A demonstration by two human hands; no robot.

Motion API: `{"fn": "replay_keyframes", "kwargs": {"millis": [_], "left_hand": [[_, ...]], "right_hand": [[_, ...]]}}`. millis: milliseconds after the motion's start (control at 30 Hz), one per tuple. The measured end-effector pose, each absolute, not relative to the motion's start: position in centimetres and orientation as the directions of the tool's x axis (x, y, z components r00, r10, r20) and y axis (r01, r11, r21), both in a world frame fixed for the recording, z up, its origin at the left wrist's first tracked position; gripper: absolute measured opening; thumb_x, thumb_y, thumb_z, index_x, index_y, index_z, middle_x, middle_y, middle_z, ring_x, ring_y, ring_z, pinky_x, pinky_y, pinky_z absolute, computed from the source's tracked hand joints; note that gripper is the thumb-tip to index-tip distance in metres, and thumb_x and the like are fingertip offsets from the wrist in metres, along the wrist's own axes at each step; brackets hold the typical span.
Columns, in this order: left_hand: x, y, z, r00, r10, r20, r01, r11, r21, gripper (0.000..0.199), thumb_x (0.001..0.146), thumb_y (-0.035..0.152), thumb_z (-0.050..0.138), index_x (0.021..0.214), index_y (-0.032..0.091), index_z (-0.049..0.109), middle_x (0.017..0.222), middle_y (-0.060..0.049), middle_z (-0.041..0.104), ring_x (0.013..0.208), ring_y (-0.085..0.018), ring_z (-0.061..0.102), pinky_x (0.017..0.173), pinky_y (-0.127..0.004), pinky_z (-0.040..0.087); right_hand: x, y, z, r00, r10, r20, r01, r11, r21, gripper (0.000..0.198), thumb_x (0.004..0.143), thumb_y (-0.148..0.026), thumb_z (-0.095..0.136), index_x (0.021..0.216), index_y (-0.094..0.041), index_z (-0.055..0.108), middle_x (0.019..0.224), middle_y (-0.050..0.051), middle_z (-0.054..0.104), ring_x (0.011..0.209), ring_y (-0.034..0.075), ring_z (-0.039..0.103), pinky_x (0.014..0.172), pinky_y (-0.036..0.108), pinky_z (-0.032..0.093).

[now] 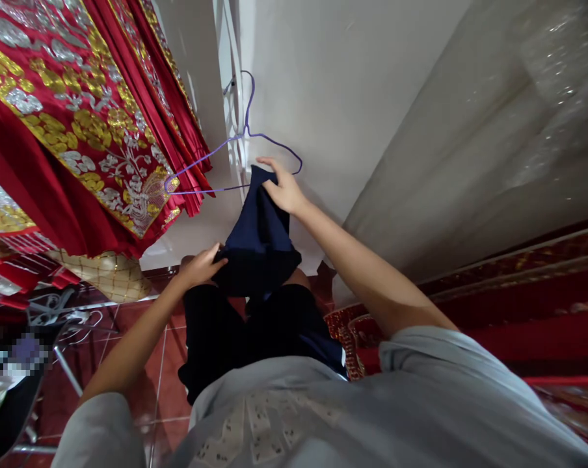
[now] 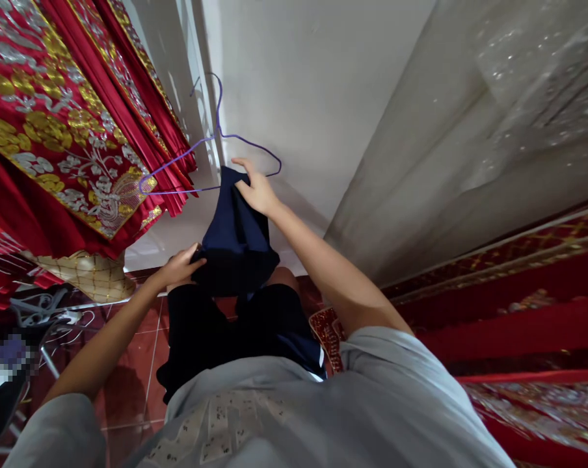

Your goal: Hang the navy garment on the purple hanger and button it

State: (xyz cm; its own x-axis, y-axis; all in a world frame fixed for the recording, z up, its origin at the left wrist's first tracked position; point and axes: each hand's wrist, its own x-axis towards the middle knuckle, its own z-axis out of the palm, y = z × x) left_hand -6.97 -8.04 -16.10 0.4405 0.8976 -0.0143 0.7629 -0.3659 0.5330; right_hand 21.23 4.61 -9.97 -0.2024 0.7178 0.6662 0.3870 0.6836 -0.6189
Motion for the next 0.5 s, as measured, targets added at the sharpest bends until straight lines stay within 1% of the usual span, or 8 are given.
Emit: {"fn": "replay_keyframes", "kwargs": {"millis": [33, 100, 167, 200, 267, 367, 433, 500], "left_hand": [[-7.3, -7.8, -15.5, 0.423, 0.905, 0.029, 0.782, -0.381, 0.493, 0.044, 0.102, 0.046, 0.048, 0.133, 0.016, 0.056, 0.118, -0.014, 0.072, 0.112, -0.032, 0.069, 0.1, -0.042, 0.053], [-7.9, -7.4, -14.5, 0.432, 0.898, 0.086, 0.798, -0.425, 0.427, 0.036, 0.104, 0.036, 0.043, 0.13, 0.017, 0.058, 0.115, -0.014, 0.073, 0.11, -0.031, 0.07, 0.1, -0.042, 0.053], [-8.7, -7.0, -13.8, 0.443, 0.891, 0.098, 0.815, -0.446, 0.37, 0.032, 0.101, 0.029, 0.045, 0.125, 0.017, 0.062, 0.116, -0.014, 0.073, 0.112, -0.031, 0.07, 0.101, -0.041, 0.053], [-9.2, -6.9, -13.7, 0.44, 0.895, 0.08, 0.828, -0.438, 0.35, 0.03, 0.099, 0.026, 0.047, 0.122, 0.017, 0.064, 0.116, -0.014, 0.073, 0.112, -0.031, 0.07, 0.101, -0.041, 0.053], [-10.2, -6.5, -13.6, 0.419, 0.908, 0.022, 0.854, -0.402, 0.33, 0.024, 0.095, 0.022, 0.05, 0.112, 0.016, 0.067, 0.109, -0.014, 0.075, 0.107, -0.031, 0.072, 0.099, -0.04, 0.055], [-11.1, -5.6, -13.3, 0.379, 0.925, -0.001, 0.877, -0.359, 0.32, 0.019, 0.093, 0.021, 0.051, 0.101, 0.016, 0.067, 0.109, -0.016, 0.075, 0.108, -0.031, 0.071, 0.101, -0.043, 0.055], [-10.9, -5.0, -12.4, 0.361, 0.927, 0.098, 0.872, -0.373, 0.317, 0.02, 0.094, 0.022, 0.048, 0.102, 0.015, 0.066, 0.129, -0.019, 0.068, 0.126, -0.032, 0.063, 0.113, -0.048, 0.048], [-10.2, -4.5, -10.7, 0.365, 0.886, 0.286, 0.839, -0.446, 0.311, 0.021, 0.096, 0.024, 0.047, 0.103, 0.015, 0.064, 0.149, -0.019, 0.054, 0.143, -0.032, 0.049, 0.123, -0.05, 0.037]], "right_hand": [[20.4, 5.7, -10.6, -0.174, 0.771, 0.613, 0.358, 0.629, -0.69, 0.035, 0.09, -0.033, 0.051, 0.12, -0.019, 0.063, 0.135, 0.01, 0.065, 0.134, 0.026, 0.054, 0.119, 0.041, 0.039], [19.2, 7.1, -11.7, -0.113, 0.896, 0.429, 0.3, 0.443, -0.845, 0.024, 0.094, -0.037, 0.05, 0.092, -0.018, 0.065, 0.106, 0.009, 0.072, 0.114, 0.025, 0.063, 0.11, 0.039, 0.047], [19.0, 7.4, -12.4, -0.052, 0.967, 0.25, 0.256, 0.254, -0.933, 0.031, 0.093, -0.04, 0.055, 0.07, -0.02, 0.055, 0.073, 0.004, 0.063, 0.081, 0.021, 0.062, 0.085, 0.034, 0.054], [19.5, 7.1, -12.6, -0.026, 0.978, 0.209, 0.238, 0.209, -0.949, 0.035, 0.091, -0.04, 0.059, 0.064, -0.02, 0.05, 0.064, 0.001, 0.056, 0.069, 0.018, 0.056, 0.073, 0.031, 0.051], [21.3, 6.2, -12.6, 0.007, 0.971, 0.238, 0.258, 0.229, -0.939, 0.037, 0.087, -0.036, 0.064, 0.059, -0.02, 0.045, 0.057, -0.002, 0.045, 0.058, 0.012, 0.044, 0.058, 0.027, 0.04], [25.2, 4.3, -12.1, 0.007, 0.916, 0.402, 0.44, 0.358, -0.824, 0.042, 0.083, -0.032, 0.067, 0.054, -0.02, 0.039, 0.055, -0.004, 0.033, 0.056, 0.01, 0.033, 0.052, 0.026, 0.028], [27.5, 3.1, -11.4, 0.033, 0.859, 0.512, 0.544, 0.414, -0.73, 0.046, 0.082, -0.033, 0.068, 0.053, -0.021, 0.034, 0.055, -0.004, 0.027, 0.057, 0.01, 0.029, 0.053, 0.027, 0.027], [28.9, 2.1, -10.8, 0.073, 0.812, 0.579, 0.581, 0.437, -0.687, 0.047, 0.081, -0.033, 0.068, 0.054, -0.022, 0.031, 0.056, -0.004, 0.025, 0.057, 0.01, 0.026, 0.053, 0.028, 0.026]]}}
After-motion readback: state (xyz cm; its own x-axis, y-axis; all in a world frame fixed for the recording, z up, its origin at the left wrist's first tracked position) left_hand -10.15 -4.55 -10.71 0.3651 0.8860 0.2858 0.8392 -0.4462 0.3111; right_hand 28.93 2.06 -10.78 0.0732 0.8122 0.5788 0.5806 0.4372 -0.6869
